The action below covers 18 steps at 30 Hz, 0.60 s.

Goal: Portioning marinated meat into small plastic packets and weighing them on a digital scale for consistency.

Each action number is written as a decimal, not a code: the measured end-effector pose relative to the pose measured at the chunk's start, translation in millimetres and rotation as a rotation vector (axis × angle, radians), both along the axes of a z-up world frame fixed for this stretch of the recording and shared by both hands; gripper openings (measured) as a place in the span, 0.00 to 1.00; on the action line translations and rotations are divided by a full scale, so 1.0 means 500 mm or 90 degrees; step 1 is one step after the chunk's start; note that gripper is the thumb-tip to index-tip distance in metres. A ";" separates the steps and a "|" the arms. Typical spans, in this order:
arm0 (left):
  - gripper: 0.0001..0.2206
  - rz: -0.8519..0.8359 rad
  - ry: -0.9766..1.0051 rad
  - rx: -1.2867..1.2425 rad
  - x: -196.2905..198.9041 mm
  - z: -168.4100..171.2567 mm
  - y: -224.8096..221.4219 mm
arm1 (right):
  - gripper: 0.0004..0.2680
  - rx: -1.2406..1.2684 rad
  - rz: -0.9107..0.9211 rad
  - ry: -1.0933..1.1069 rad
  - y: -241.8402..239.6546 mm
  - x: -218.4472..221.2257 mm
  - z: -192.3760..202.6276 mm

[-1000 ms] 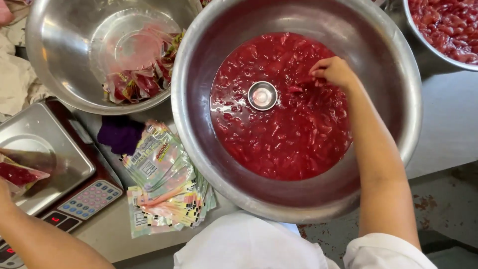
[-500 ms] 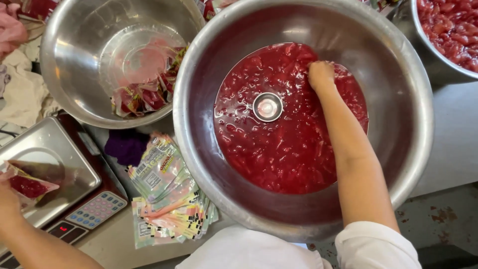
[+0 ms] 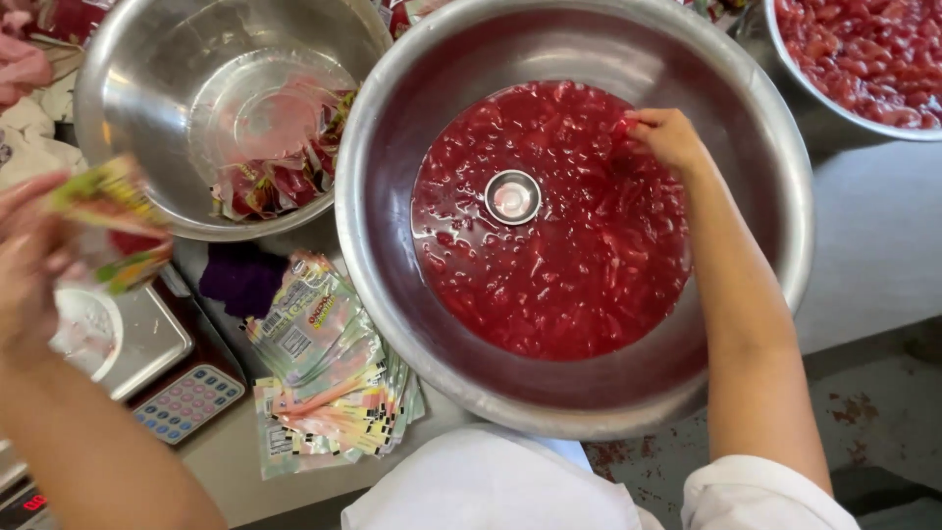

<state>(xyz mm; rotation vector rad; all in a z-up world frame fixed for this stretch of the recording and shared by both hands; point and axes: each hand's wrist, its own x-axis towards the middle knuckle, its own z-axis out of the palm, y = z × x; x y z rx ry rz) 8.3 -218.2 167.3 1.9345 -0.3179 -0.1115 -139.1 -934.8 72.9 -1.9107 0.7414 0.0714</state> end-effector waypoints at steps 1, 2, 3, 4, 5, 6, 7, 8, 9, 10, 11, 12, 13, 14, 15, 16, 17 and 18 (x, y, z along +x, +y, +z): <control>0.18 -0.005 -0.001 -0.001 -0.012 0.033 -0.077 | 0.08 -0.001 -0.005 -0.001 0.017 -0.022 0.013; 0.15 0.004 0.022 0.025 -0.025 0.066 -0.153 | 0.08 0.058 -0.004 -0.047 0.031 -0.036 0.032; 0.13 0.013 0.046 0.051 -0.038 0.100 -0.229 | 0.08 0.117 -0.002 -0.093 0.046 -0.049 0.050; 0.13 0.010 0.046 0.049 -0.058 0.123 -0.307 | 0.08 0.115 -0.005 -0.093 0.054 -0.062 0.061; 0.12 0.004 0.093 0.078 -0.078 0.146 -0.385 | 0.06 0.133 -0.022 -0.111 0.062 -0.075 0.072; 0.14 0.002 0.139 0.105 -0.097 0.169 -0.459 | 0.05 0.150 -0.034 -0.130 0.071 -0.080 0.084; 0.14 0.003 0.138 0.103 -0.107 0.148 -0.512 | 0.05 0.147 -0.033 -0.131 0.087 -0.092 0.106; 0.12 -0.055 0.151 0.137 -0.117 0.128 -0.564 | 0.05 0.135 -0.018 -0.155 0.103 -0.101 0.127; 0.12 -0.114 0.163 0.170 -0.124 0.109 -0.614 | 0.05 0.123 -0.004 -0.179 0.120 -0.110 0.149; 0.12 -0.108 0.164 0.167 -0.123 0.049 -0.657 | 0.05 0.122 0.003 -0.178 0.142 -0.118 0.174; 0.12 -0.161 0.075 0.153 -0.120 -0.011 -0.701 | 0.05 0.132 0.036 -0.245 0.163 -0.127 0.199; 0.12 -0.222 -0.017 0.138 -0.116 -0.070 -0.754 | 0.05 0.139 0.062 -0.312 0.178 -0.141 0.226; 0.12 -0.222 -0.018 0.134 -0.126 -0.083 -0.781 | 0.05 0.135 0.063 -0.312 0.199 -0.143 0.253; 0.13 -0.255 0.027 0.137 -0.142 -0.100 -0.805 | 0.06 0.127 0.075 -0.343 0.223 -0.150 0.276; 0.15 -0.287 0.071 0.139 -0.159 -0.116 -0.831 | 0.06 0.118 0.088 -0.374 0.246 -0.157 0.298; 0.15 -0.291 0.072 0.138 -0.167 -0.128 -0.842 | 0.06 0.117 0.085 -0.372 0.274 -0.165 0.317; 0.15 -0.299 0.076 0.130 -0.176 -0.139 -0.854 | 0.06 0.057 0.097 -0.352 0.302 -0.172 0.336; 0.21 -0.305 0.079 0.122 -0.183 -0.150 -0.863 | 0.07 -0.002 0.111 -0.331 0.331 -0.176 0.355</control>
